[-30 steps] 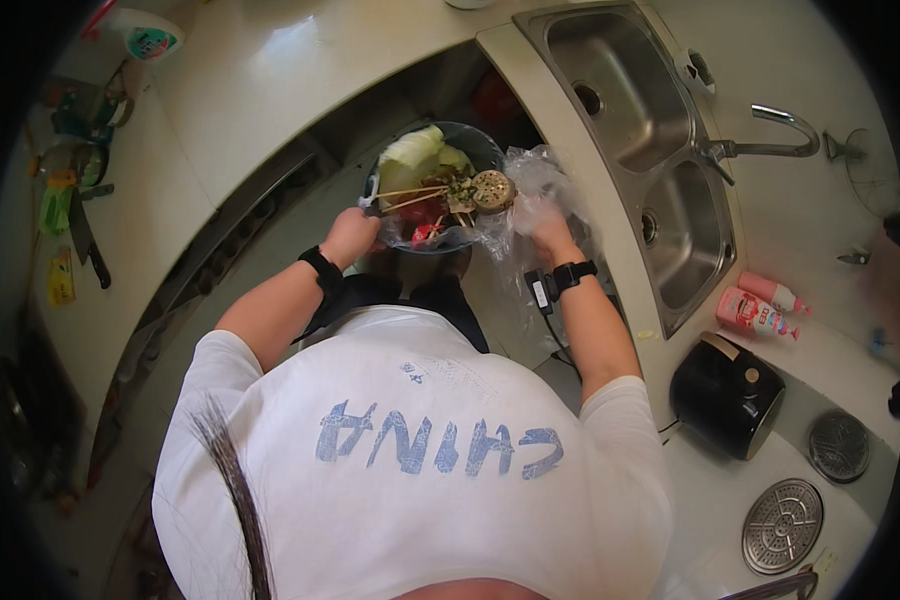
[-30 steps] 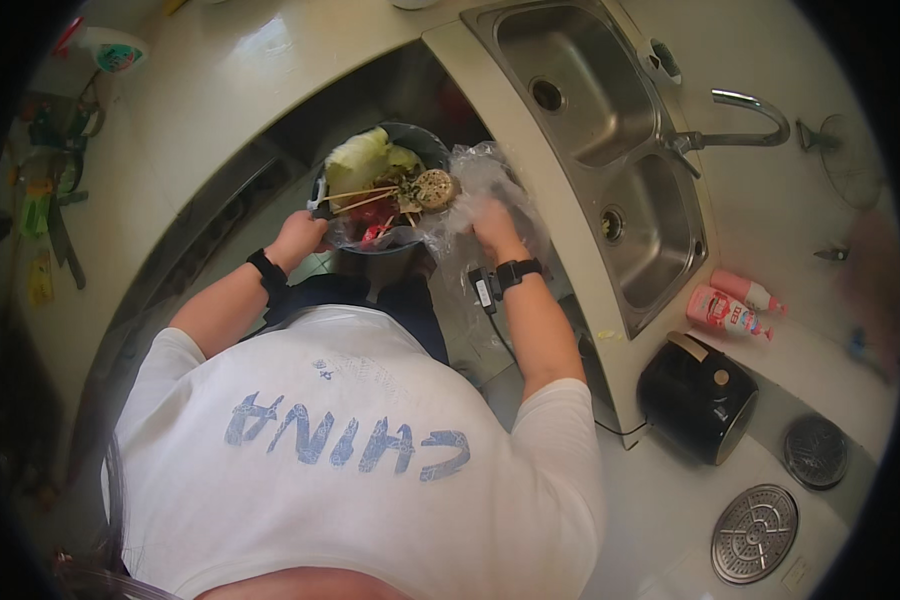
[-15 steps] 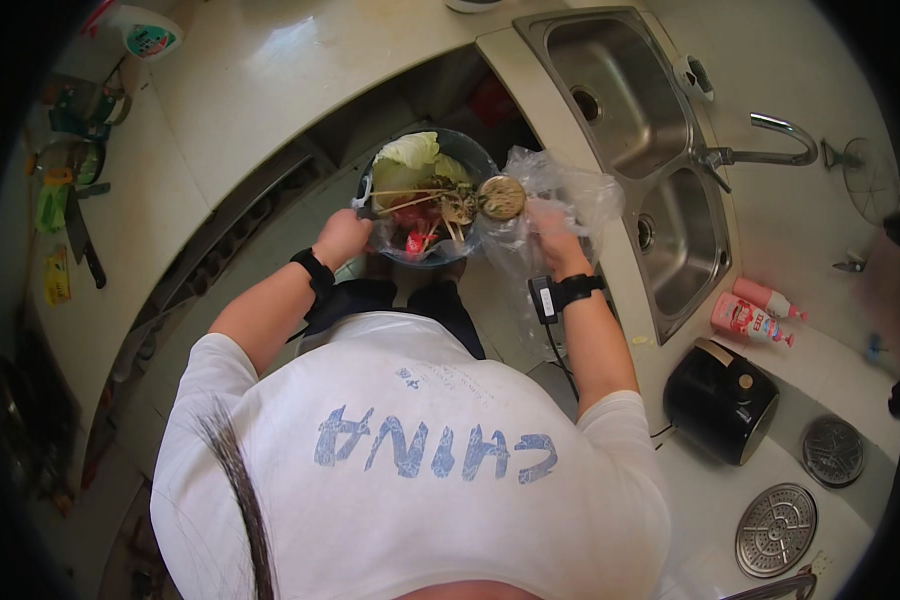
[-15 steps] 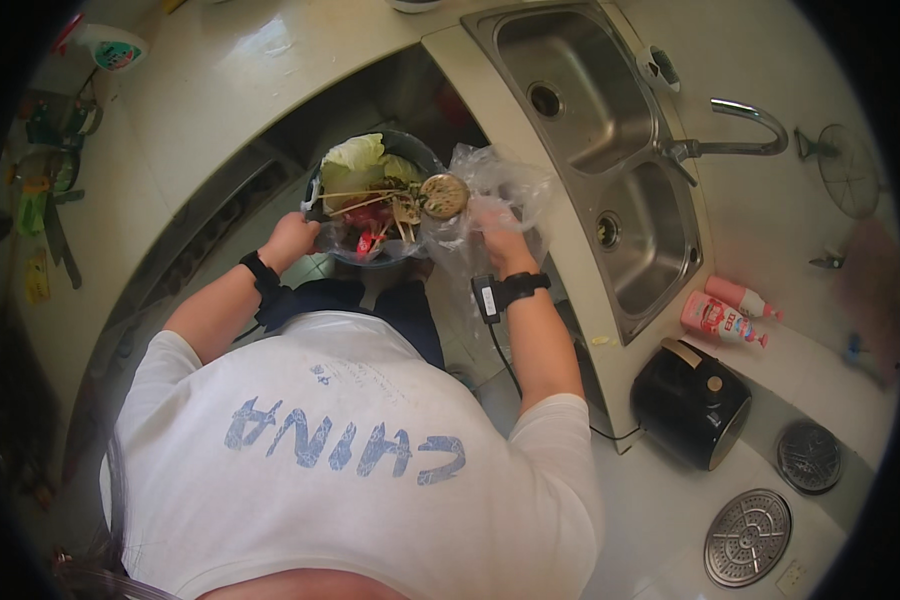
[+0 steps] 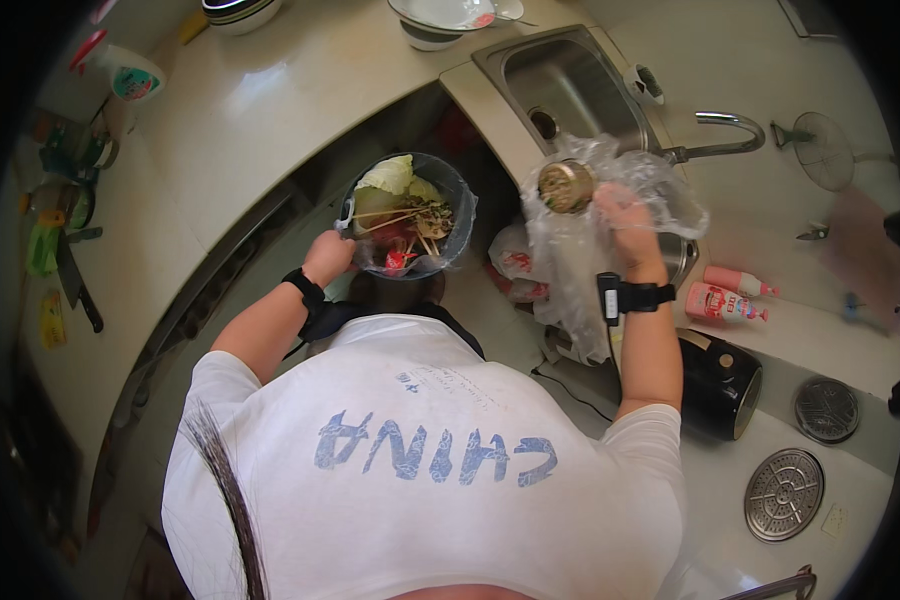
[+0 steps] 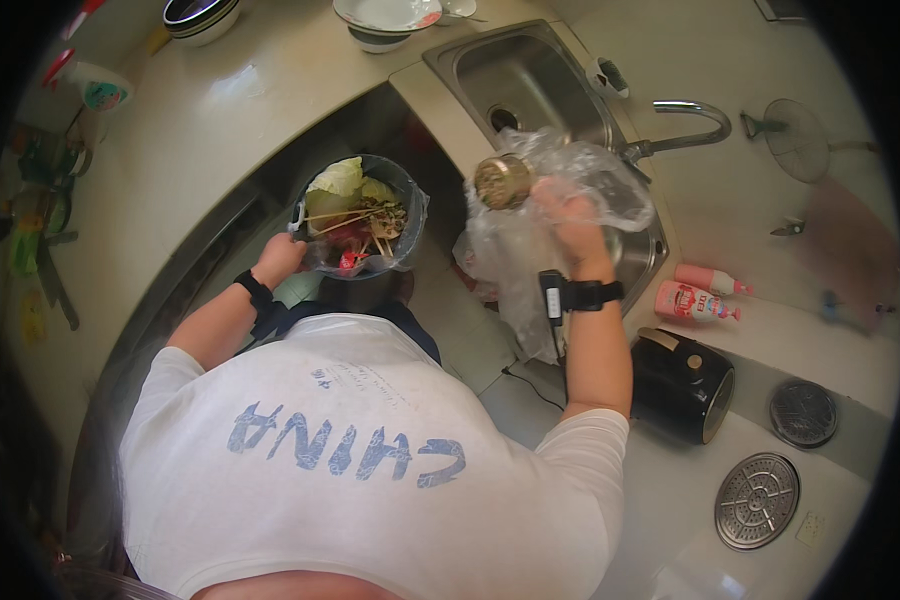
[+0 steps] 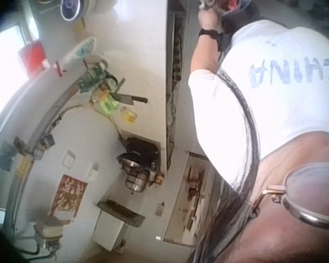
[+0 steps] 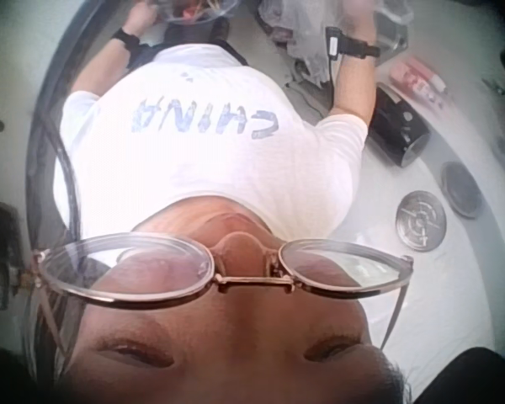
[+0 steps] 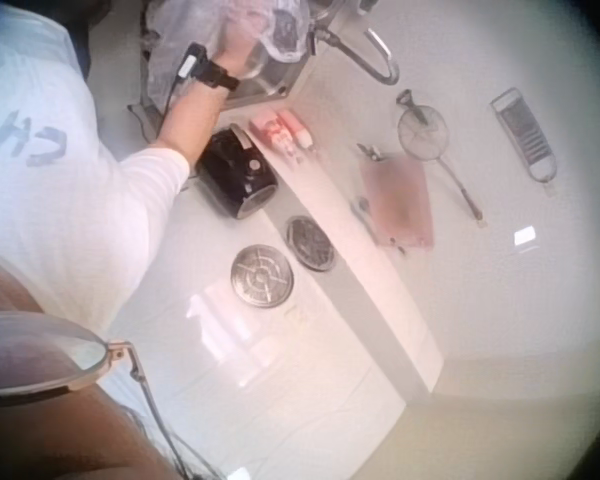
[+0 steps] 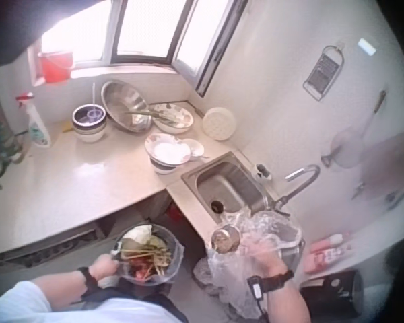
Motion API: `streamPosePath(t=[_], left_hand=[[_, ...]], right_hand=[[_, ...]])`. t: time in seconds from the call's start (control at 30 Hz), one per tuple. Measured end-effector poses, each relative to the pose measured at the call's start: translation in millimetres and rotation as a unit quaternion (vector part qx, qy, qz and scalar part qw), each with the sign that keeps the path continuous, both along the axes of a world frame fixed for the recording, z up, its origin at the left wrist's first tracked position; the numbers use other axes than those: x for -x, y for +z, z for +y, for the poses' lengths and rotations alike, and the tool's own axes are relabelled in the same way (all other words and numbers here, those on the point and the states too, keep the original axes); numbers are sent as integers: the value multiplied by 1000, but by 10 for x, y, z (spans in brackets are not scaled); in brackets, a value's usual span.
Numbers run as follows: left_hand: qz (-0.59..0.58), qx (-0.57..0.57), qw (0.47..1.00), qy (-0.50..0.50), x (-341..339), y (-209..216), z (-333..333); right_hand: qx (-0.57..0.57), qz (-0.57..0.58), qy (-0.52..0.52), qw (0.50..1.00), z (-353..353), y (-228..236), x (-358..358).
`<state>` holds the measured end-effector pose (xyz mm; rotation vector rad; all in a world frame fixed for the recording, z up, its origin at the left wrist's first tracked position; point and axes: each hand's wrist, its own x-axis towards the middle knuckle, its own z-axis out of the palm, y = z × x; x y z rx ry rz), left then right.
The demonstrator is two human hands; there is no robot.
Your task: The person assembles a mop by connecting the handle sections and attaching the mop head. They then pick up a plastic bag, rinse it in the sink, and place it on the floor. The person continues to adjust the mop components and briefly handles a small white object before walking away.
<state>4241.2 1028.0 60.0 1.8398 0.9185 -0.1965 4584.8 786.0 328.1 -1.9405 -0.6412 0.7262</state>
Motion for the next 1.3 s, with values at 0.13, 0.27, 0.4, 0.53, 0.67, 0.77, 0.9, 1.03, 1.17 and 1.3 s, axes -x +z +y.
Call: streamPosePath(t=[0.13, 0.27, 0.4, 0.53, 0.67, 0.77, 0.9, 1.03, 1.17, 1.3], left_hand=[[7, 85, 991, 106, -35, 163, -28], [0, 130, 972, 194, 5, 280, -187], [53, 153, 961, 224, 94, 322, -414], [68, 114, 964, 232, 91, 348, -604], [62, 142, 930, 334, 42, 394, -766], [72, 181, 898, 394, -8, 462, -820], [67, 188, 899, 390, -36, 455, -780], [60, 197, 903, 377, 41, 385, -724], [40, 136, 956, 257, 140, 317, -606], [38, 207, 946, 247, 216, 258, -504]], right_hand=[[47, -170, 20, 984, -64, 539, -612], [161, -328, 51, 929, 57, 313, -1295], [316, -446, 156, 823, 281, -619, -1777], [369, -387, 151, 831, 539, -1419, -1988], [383, -365, 133, 838, 845, -1992, -2040], [380, -346, 139, 846, 880, -2223, -2020], [256, -381, 148, 876, 815, -2029, -2070], [134, -427, 192, 873, 608, -1357, -2021], [50, -394, 221, 891, 226, -736, -1567], [137, -455, 291, 831, -288, -229, -978]])
